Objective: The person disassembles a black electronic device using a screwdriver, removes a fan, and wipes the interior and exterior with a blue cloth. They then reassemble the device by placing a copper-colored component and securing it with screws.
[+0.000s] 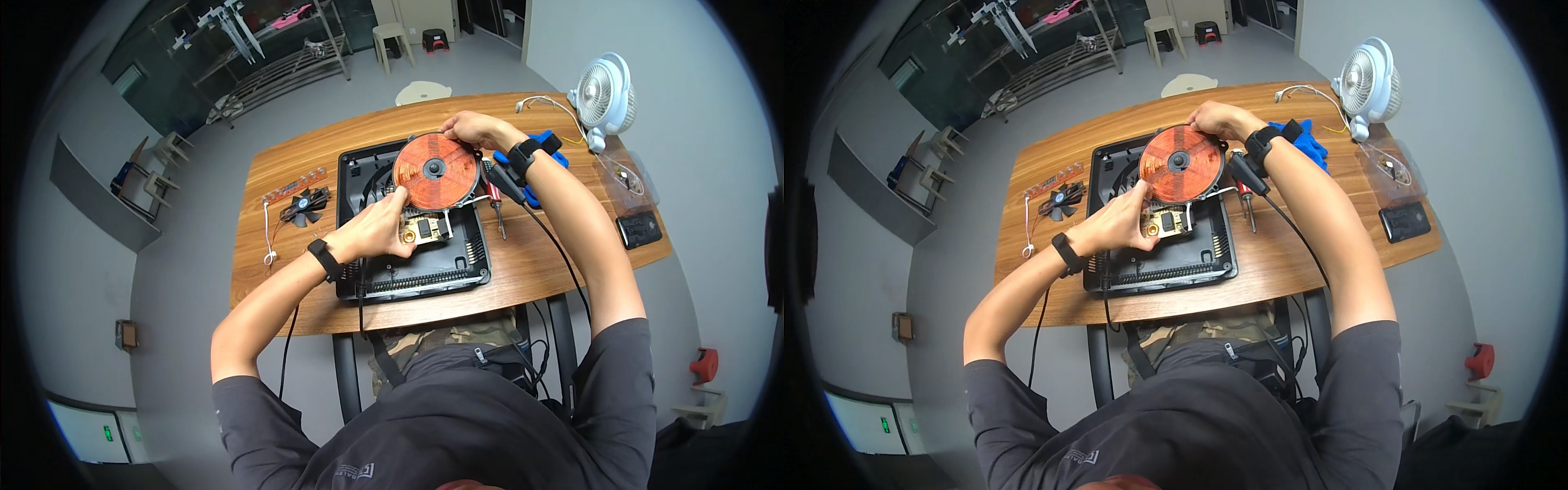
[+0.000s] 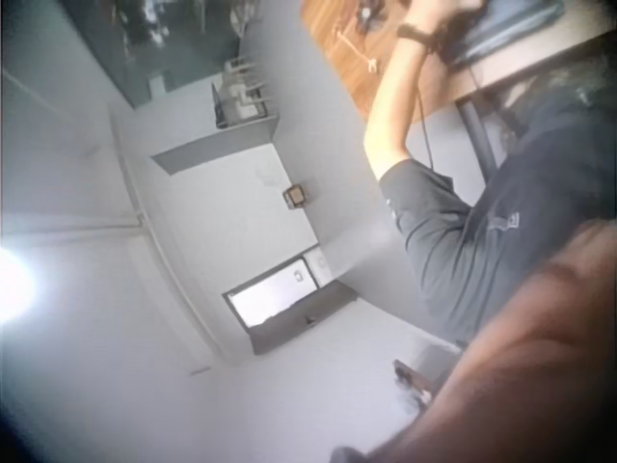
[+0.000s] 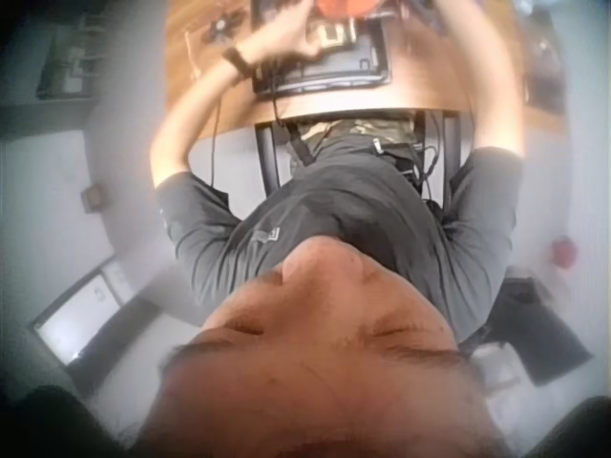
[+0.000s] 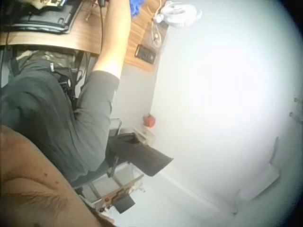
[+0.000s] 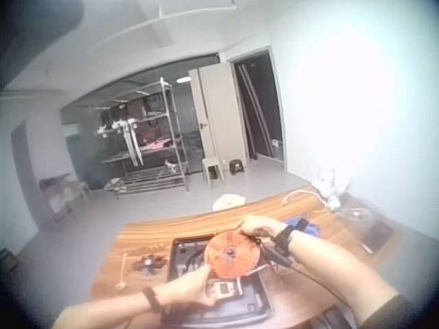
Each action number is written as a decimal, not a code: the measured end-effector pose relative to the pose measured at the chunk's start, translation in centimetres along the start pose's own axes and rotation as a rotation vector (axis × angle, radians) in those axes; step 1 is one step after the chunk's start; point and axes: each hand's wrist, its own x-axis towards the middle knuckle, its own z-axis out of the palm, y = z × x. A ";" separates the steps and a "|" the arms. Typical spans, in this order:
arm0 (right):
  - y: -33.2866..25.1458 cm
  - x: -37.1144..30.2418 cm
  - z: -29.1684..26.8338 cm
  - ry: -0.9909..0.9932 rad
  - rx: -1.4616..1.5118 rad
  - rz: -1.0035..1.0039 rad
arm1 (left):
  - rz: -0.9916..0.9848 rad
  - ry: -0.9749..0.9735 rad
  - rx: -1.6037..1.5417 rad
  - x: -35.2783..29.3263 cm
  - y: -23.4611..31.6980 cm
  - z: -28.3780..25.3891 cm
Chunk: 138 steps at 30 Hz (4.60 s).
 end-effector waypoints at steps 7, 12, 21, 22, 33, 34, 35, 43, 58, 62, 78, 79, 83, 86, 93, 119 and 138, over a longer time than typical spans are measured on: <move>0.4 1.2 0.9 -0.033 0.031 0.018 | -0.048 -0.034 -0.022 -0.6 0.3 -0.4; 1.0 1.8 0.6 -0.085 0.065 0.015 | -0.055 -0.016 -0.069 -0.6 -0.7 0.3; 0.9 0.7 0.7 -0.085 0.171 0.019 | -0.011 -0.002 -0.131 -1.0 -1.1 0.9; 1.2 0.8 0.5 -0.082 0.173 0.019 | -0.001 -0.005 -0.134 -0.8 -1.0 0.9; 0.8 0.0 0.5 -0.083 0.149 -0.017 | -0.043 -0.023 -0.203 -1.0 -1.3 1.1; 1.2 0.4 0.5 -0.088 0.161 -0.034 | -0.016 -0.014 -0.218 -1.1 -1.6 1.3; 1.2 0.6 0.6 -0.071 0.168 -0.035 | 0.008 -0.003 -0.233 -1.2 -1.6 1.2; 0.7 0.6 1.3 -0.030 0.163 0.031 | -0.058 -0.059 -0.200 -0.8 0.0 1.5; -0.7 0.8 3.8 -0.102 0.145 0.109 | -0.132 -0.145 -0.174 -2.2 -0.1 -0.6; -0.9 1.2 4.4 -0.092 0.127 0.141 | -0.149 -0.177 -0.155 -3.7 -0.5 -3.1; 0.1 2.5 6.7 0.171 -0.348 -0.129 | -0.103 -0.083 0.094 -8.5 -2.7 -3.5; -0.1 2.3 7.0 0.189 -0.358 -0.142 | -0.082 -0.084 0.126 -8.7 -2.5 -3.5; 0.6 2.7 6.6 0.293 -0.561 -0.313 | -0.072 -0.084 0.164 -8.0 -2.8 -2.5; -0.3 1.2 7.0 0.228 -0.561 -0.337 | -0.083 -0.066 0.181 -8.2 -2.9 -1.9; -0.2 -4.4 6.5 0.170 -0.722 -0.615 | -0.087 -0.048 0.131 -7.7 -2.9 -1.9; 10.8 -5.4 1.4 0.326 -0.714 -0.044 | -0.087 -0.048 0.046 -8.3 -2.5 -1.3; -1.6 -15.2 -2.4 0.495 -0.220 -0.396 | -0.079 -0.118 0.060 -6.8 -2.2 -1.2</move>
